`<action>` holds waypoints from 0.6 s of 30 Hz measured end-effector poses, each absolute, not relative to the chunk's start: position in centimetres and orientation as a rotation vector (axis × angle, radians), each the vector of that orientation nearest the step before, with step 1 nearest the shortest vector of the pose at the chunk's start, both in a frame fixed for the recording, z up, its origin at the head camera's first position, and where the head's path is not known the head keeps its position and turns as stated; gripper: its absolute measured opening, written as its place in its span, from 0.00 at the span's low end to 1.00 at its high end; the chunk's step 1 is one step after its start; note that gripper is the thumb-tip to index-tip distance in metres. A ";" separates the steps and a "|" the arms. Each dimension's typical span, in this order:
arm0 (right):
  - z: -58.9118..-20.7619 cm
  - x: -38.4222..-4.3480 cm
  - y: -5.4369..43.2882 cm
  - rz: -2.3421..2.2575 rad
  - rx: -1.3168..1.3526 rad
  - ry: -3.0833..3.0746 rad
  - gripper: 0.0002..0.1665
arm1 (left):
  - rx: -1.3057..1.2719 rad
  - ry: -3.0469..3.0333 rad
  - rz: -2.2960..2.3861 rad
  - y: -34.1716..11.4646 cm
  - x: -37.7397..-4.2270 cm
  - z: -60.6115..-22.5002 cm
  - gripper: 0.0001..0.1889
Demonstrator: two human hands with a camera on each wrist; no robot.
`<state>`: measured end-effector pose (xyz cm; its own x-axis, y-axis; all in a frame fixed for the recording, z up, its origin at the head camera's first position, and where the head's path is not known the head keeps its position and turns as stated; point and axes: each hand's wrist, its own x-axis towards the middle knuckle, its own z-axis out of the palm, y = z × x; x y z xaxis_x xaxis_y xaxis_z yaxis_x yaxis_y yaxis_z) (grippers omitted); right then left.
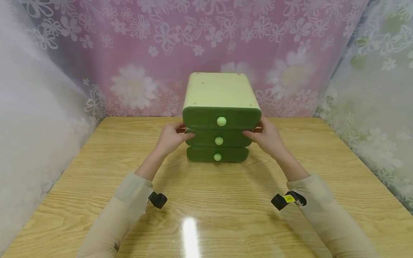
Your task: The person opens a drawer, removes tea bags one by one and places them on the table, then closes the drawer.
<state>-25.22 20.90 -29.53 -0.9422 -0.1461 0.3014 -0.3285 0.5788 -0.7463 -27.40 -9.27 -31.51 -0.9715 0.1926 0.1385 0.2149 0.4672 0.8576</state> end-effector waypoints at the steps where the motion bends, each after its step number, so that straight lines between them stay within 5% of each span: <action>1: -29.5 -25.2 20.9 1.302 0.403 -2.600 0.30 | -0.370 -2.669 -1.573 -9.3 -27.3 -31.5 0.28; 11: -28.7 -23.7 21.6 1.209 0.358 -2.586 0.37 | -0.304 -2.574 -1.765 -9.1 -26.7 -32.2 0.31; 18: -26.6 -21.5 20.8 0.957 0.617 -2.166 0.19 | -0.307 -2.543 -1.775 -9.0 -27.0 -32.6 0.31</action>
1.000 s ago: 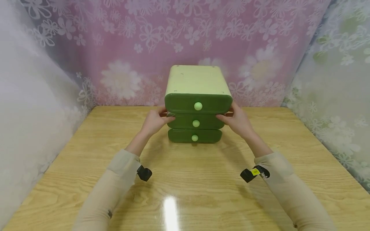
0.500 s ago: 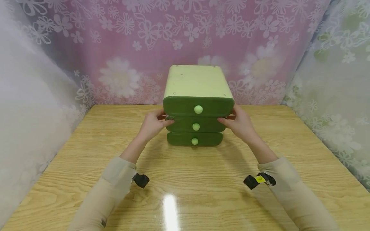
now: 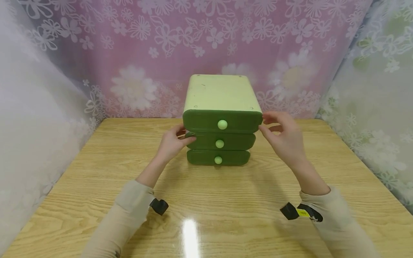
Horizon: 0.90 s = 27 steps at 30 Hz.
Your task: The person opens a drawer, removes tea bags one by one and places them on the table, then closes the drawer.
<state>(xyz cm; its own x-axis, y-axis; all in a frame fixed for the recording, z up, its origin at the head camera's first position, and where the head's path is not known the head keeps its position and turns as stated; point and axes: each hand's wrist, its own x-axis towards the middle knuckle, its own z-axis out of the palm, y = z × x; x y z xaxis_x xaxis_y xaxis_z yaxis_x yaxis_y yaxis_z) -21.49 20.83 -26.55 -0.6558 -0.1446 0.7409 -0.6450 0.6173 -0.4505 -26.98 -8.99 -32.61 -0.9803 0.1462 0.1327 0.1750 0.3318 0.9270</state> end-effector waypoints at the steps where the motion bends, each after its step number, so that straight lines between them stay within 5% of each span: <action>1: -26.2 -21.3 20.5 0.900 0.696 -2.140 0.18 | -0.301 -2.546 -1.781 -9.1 -27.0 -32.6 0.32; 9: -25.2 -21.6 16.0 0.286 1.123 -2.142 0.18 | -0.315 -2.552 -1.766 -9.3 -27.0 -32.6 0.31; 19: -27.0 -23.7 13.3 0.004 1.051 -1.939 0.07 | -0.326 -2.559 -1.728 -9.1 -26.7 -32.8 0.30; 27: -27.1 -24.1 13.4 0.030 1.054 -1.870 0.08 | -0.339 -2.563 -1.733 -9.2 -26.6 -32.5 0.31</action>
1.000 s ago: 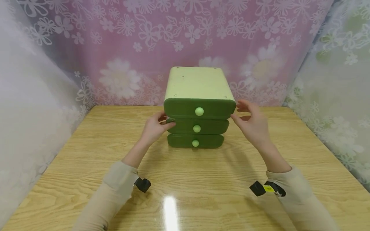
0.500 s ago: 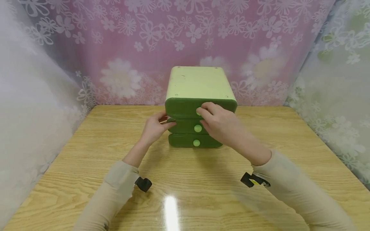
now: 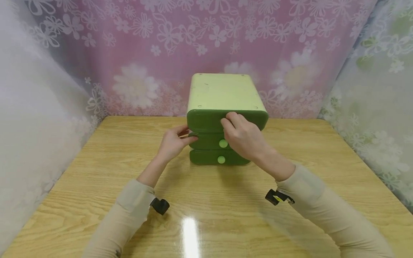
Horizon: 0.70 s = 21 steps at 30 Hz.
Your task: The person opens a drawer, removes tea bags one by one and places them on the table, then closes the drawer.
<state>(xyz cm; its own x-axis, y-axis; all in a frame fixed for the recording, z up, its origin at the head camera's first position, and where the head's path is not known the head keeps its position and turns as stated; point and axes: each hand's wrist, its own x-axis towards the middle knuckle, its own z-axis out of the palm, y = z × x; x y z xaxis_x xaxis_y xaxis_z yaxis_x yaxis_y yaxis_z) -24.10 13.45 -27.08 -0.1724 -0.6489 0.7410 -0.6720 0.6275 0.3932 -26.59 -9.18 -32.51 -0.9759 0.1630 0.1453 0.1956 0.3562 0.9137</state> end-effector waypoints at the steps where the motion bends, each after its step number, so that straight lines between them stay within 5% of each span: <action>1: -27.0 -24.1 13.5 0.034 1.058 -1.868 0.08 | -0.343 -2.560 -1.729 -9.2 -26.6 -32.5 0.31; 21: -26.9 -20.5 13.9 0.090 1.156 -1.846 0.10 | -0.367 -2.471 -1.767 -9.1 -26.6 -32.5 0.23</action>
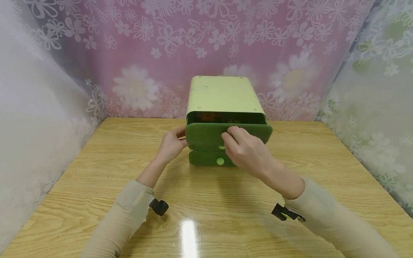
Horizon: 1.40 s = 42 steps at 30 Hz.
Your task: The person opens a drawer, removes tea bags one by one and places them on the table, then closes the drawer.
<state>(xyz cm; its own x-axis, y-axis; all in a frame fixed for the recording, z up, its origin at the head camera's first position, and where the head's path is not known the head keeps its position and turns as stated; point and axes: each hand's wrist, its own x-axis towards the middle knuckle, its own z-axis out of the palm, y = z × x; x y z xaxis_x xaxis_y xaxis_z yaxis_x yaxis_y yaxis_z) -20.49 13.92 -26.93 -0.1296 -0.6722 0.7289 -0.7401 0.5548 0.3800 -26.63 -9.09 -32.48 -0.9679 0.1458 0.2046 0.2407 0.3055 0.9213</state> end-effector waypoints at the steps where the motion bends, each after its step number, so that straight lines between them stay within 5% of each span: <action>1: -26.9 -20.3 13.9 0.095 1.162 -1.841 0.09 | -0.360 -2.479 -1.760 -9.1 -26.6 -32.5 0.24; 42: -26.7 -13.3 14.0 0.004 1.276 -1.835 0.15 | -0.366 -2.456 -1.726 -9.1 -26.8 -32.8 0.24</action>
<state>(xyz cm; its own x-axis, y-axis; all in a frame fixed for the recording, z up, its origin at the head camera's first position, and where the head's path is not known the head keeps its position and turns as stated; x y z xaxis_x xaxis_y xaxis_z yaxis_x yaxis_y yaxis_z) -13.33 13.99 -26.69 -0.0894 -0.7563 0.6481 -0.7593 0.4728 0.4470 -26.83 -9.15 -32.82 -0.9639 0.1287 0.2331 0.2629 0.3213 0.9097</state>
